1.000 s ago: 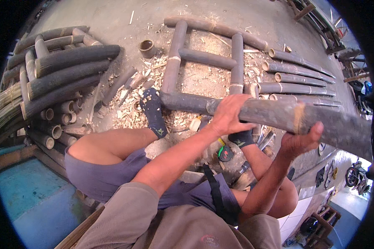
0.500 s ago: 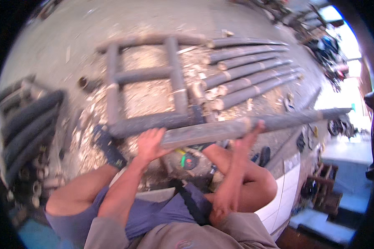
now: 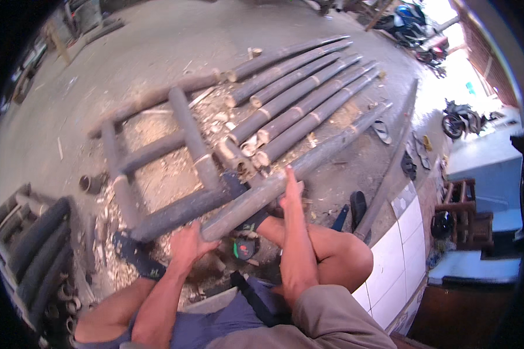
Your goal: The person assembles a bamboo structure by arranging long bamboo poles into a ladder-like frame. They measure the pieces with a tape measure and use a wooden mallet to fit smaller bamboo rings into the joints of the frame.
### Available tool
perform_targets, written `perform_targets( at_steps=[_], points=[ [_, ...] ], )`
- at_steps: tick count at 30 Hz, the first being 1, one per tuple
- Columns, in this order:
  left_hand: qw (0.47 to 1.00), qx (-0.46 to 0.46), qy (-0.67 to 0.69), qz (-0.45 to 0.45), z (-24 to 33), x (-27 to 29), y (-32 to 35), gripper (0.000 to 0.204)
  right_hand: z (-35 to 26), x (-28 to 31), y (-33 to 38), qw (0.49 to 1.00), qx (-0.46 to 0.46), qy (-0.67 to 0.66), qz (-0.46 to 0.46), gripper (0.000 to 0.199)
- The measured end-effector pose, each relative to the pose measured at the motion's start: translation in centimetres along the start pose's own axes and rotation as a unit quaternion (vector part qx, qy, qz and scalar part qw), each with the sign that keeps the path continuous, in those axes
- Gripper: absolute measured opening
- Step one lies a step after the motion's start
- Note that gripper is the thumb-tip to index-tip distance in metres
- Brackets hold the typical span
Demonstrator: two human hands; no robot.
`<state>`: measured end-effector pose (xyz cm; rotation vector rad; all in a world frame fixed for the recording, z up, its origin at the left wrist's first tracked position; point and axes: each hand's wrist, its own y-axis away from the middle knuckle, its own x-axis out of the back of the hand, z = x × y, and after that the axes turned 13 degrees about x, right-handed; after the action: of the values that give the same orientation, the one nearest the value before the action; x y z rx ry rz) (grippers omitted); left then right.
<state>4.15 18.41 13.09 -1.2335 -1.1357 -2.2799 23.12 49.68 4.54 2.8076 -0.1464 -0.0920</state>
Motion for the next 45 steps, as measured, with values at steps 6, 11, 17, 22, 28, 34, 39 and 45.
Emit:
perform_targets(
  at_steps=[6,11,17,22,28,34,39,45],
  points=[
    [0.995,-0.014,0.097,-0.031,5.6,-0.5,-2.5,0.086,-0.8,-1.4,6.2,0.994,-0.038,-0.092,-0.039,0.065],
    [0.964,-0.051,0.262,0.01,12.3,-2.4,-3.8,0.076,0.3,-3.0,9.2,0.989,-0.068,-0.112,-0.064,0.079],
    [0.935,-0.226,0.248,0.115,3.7,-5.8,-1.6,0.05,-0.9,-1.3,-5.2,0.998,-0.048,0.019,-0.038,0.09],
    [0.962,-0.255,-0.086,0.041,-6.3,-10.3,1.0,0.043,-0.6,1.6,-13.9,0.991,-0.089,0.088,-0.039,0.071],
    [0.944,-0.267,-0.194,0.025,-6.6,-13.5,0.8,0.035,-8.0,7.5,-18.5,0.96,-0.018,0.27,-0.076,0.061],
    [0.94,-0.34,0.001,0.009,-4.8,-10.7,-0.4,0.056,-22.4,7.5,-12.4,0.744,0.169,0.583,-0.278,0.068],
    [0.968,-0.188,0.163,0.021,-1.4,-9.2,0.7,0.062,-18.0,13.7,-5.6,0.67,0.204,0.62,-0.353,0.067],
    [0.963,-0.012,0.238,0.123,-1.7,-7.0,-0.2,0.057,-2.6,22.6,3.8,0.72,0.033,0.608,-0.334,0.07]
  ],
)
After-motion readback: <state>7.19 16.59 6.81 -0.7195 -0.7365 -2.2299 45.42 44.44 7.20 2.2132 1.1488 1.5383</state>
